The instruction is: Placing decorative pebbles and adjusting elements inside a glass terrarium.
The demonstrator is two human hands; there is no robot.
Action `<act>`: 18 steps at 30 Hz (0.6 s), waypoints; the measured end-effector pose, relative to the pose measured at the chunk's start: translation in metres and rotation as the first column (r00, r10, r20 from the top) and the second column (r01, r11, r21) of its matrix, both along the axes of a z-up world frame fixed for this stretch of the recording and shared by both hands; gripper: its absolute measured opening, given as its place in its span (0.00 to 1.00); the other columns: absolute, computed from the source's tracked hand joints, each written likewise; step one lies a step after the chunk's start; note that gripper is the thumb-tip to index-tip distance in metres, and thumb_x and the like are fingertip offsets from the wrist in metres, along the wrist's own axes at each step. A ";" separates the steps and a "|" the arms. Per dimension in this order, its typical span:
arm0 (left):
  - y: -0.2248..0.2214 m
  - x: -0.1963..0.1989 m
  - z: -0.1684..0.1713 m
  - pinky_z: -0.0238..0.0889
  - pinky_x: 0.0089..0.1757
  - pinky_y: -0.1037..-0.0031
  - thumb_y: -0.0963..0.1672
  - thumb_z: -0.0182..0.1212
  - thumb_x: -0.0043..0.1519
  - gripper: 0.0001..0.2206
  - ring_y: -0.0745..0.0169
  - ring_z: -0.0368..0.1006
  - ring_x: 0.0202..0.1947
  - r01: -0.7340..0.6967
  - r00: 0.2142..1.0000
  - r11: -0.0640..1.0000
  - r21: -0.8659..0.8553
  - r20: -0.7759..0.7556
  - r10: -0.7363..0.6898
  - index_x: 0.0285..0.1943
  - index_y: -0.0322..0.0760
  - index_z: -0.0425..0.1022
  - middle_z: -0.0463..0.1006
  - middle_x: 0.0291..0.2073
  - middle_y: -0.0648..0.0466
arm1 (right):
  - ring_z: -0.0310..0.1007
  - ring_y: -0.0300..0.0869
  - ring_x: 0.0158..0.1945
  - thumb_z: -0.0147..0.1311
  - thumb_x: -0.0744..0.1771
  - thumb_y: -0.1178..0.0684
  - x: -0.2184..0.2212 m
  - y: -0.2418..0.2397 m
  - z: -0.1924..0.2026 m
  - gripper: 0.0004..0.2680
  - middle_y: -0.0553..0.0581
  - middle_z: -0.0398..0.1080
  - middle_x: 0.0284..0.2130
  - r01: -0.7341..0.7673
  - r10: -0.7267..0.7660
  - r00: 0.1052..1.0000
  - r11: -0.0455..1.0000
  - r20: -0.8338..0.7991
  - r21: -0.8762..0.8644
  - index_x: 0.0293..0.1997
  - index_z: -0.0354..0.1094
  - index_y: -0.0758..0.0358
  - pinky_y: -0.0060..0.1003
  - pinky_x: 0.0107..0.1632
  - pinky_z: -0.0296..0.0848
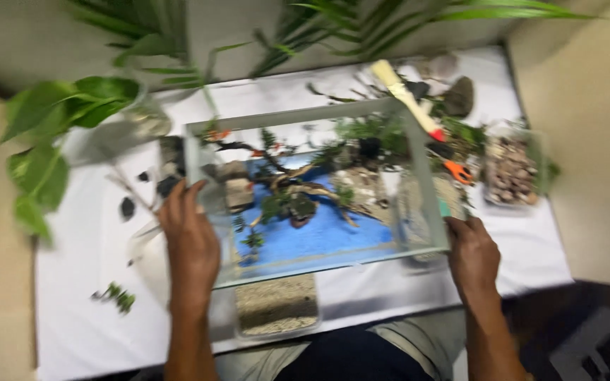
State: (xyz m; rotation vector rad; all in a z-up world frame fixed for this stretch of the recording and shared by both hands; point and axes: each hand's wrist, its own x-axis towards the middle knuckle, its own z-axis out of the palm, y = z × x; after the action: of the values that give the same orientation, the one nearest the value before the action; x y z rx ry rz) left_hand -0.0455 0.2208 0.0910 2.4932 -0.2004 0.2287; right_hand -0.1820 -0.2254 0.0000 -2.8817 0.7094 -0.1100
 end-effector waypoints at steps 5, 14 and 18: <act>-0.002 0.002 -0.003 0.50 0.62 0.43 0.33 0.43 0.66 0.22 0.26 0.59 0.63 0.018 0.998 1.000 0.024 0.056 -0.020 0.70 0.30 0.66 0.63 0.65 0.32 | 0.78 0.59 0.38 0.54 0.68 0.55 -0.006 -0.005 0.023 0.09 0.59 0.71 0.39 -0.016 0.012 0.997 0.999 -0.080 -0.051 0.51 0.78 0.54 0.55 0.37 0.77; -0.007 -0.001 0.003 0.52 0.59 0.46 0.37 0.39 0.71 0.19 0.31 0.55 0.65 -0.021 1.000 1.000 0.000 0.018 0.021 0.70 0.29 0.66 0.63 0.68 0.35 | 0.61 0.52 0.24 0.47 0.66 0.60 0.006 -0.006 -0.018 0.09 0.60 0.59 0.25 -0.117 0.115 0.988 0.993 -0.102 -0.020 0.23 0.62 0.66 0.45 0.22 0.57; -0.006 -0.001 0.001 0.50 0.60 0.46 0.39 0.38 0.73 0.18 0.31 0.56 0.64 -0.046 0.999 0.999 0.005 0.025 0.046 0.69 0.29 0.67 0.64 0.68 0.35 | 0.70 0.56 0.24 0.54 0.58 0.74 0.019 0.001 -0.031 0.11 0.63 0.64 0.31 -0.149 0.145 0.984 0.988 -0.104 -0.039 0.36 0.68 0.65 0.47 0.20 0.65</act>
State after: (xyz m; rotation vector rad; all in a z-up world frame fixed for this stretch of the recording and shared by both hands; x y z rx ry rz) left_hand -0.0461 0.2144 0.0923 2.5036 -0.1544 0.2783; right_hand -0.1634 -0.2243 -0.0314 -2.9908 0.5137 0.0389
